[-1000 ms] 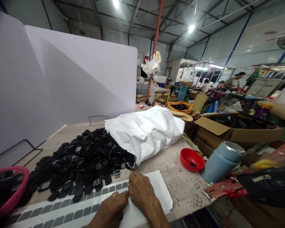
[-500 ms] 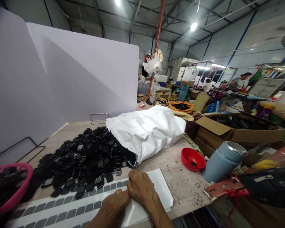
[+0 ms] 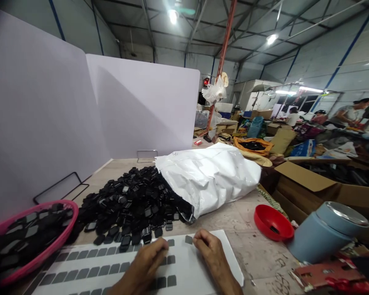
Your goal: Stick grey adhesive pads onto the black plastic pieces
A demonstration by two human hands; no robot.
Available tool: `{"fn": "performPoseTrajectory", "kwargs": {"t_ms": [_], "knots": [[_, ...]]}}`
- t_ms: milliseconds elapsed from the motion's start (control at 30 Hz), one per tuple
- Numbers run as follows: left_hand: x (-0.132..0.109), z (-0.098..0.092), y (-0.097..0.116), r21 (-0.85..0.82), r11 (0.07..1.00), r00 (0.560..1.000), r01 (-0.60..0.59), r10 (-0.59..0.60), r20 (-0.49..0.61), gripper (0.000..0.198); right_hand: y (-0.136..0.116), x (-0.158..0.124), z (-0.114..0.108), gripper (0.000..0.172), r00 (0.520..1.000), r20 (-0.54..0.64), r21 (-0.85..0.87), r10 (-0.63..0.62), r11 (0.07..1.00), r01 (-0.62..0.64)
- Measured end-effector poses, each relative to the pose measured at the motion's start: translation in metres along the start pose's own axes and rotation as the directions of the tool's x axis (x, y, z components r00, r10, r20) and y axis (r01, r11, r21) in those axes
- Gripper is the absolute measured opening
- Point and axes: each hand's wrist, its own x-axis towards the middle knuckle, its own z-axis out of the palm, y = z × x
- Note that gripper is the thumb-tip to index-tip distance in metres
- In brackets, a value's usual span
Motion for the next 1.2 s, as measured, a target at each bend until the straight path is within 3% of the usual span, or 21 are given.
{"fn": "performPoseTrajectory", "kwargs": {"t_ms": [67, 167, 300, 400, 567, 667, 833, 967, 1033, 1100, 1200], "knots": [[-0.009, -0.026, -0.007, 0.058, 0.991, 0.99, 0.122, -0.117, -0.084, 0.022, 0.013, -0.009, -0.007, 0.022, 0.998, 0.007, 0.04, 0.059, 0.997, -0.059], [-0.024, -0.06, -0.021, 0.231, 0.913, 0.937, 0.336, -0.299, -0.183, 0.023, 0.029, -0.021, -0.013, 0.024, 0.991, 0.012, 0.116, 0.133, 0.984, -0.134], [-0.031, -0.081, -0.03, 0.335, 0.787, 0.855, 0.518, -0.49, -0.17, 0.033, 0.032, -0.029, -0.009, 0.027, 0.986, 0.003, 0.162, 0.167, 0.973, -0.166], [-0.026, -0.082, -0.029, 0.358, 0.753, 0.83, 0.552, -0.54, -0.142, 0.033, 0.025, -0.03, -0.005, 0.026, 0.987, 0.025, 0.149, 0.156, 0.976, -0.158], [-0.016, -0.081, -0.032, 0.466, 0.75, 0.875, 0.47, -0.463, -0.138, 0.022, 0.023, -0.033, -0.004, 0.024, 0.991, 0.034, 0.069, 0.13, 0.989, -0.132], [-0.012, -0.083, -0.032, 0.462, 0.75, 0.875, 0.473, -0.46, -0.15, 0.016, 0.026, -0.036, -0.003, 0.025, 0.993, 0.002, 0.068, 0.12, 0.99, -0.12], [-0.002, -0.092, -0.034, 0.308, 0.781, 0.839, 0.544, -0.504, -0.203, 0.011, 0.029, -0.037, -0.001, 0.026, 0.991, 0.003, 0.061, 0.134, 0.989, -0.134], [0.002, -0.095, -0.041, 0.181, 0.82, 0.827, 0.543, -0.486, -0.283, 0.018, 0.025, -0.038, -0.004, 0.025, 0.991, 0.012, 0.09, 0.137, 0.986, -0.137], [0.004, -0.091, -0.039, 0.027, 0.849, 0.811, 0.527, -0.494, -0.313, 0.024, 0.021, -0.04, -0.002, 0.024, 0.992, 0.017, 0.165, 0.126, 0.978, -0.127], [0.005, -0.082, -0.03, -0.248, 0.843, 0.806, 0.477, -0.532, -0.259, 0.03, 0.016, -0.043, 0.004, 0.026, 0.986, 0.072, 0.306, 0.152, 0.937, -0.167], [0.005, -0.057, -0.007, -0.589, 0.703, 0.847, 0.399, -0.528, -0.058, 0.035, 0.007, -0.047, 0.023, 0.036, 0.959, 0.209, 0.592, 0.191, 0.756, -0.28]]}}
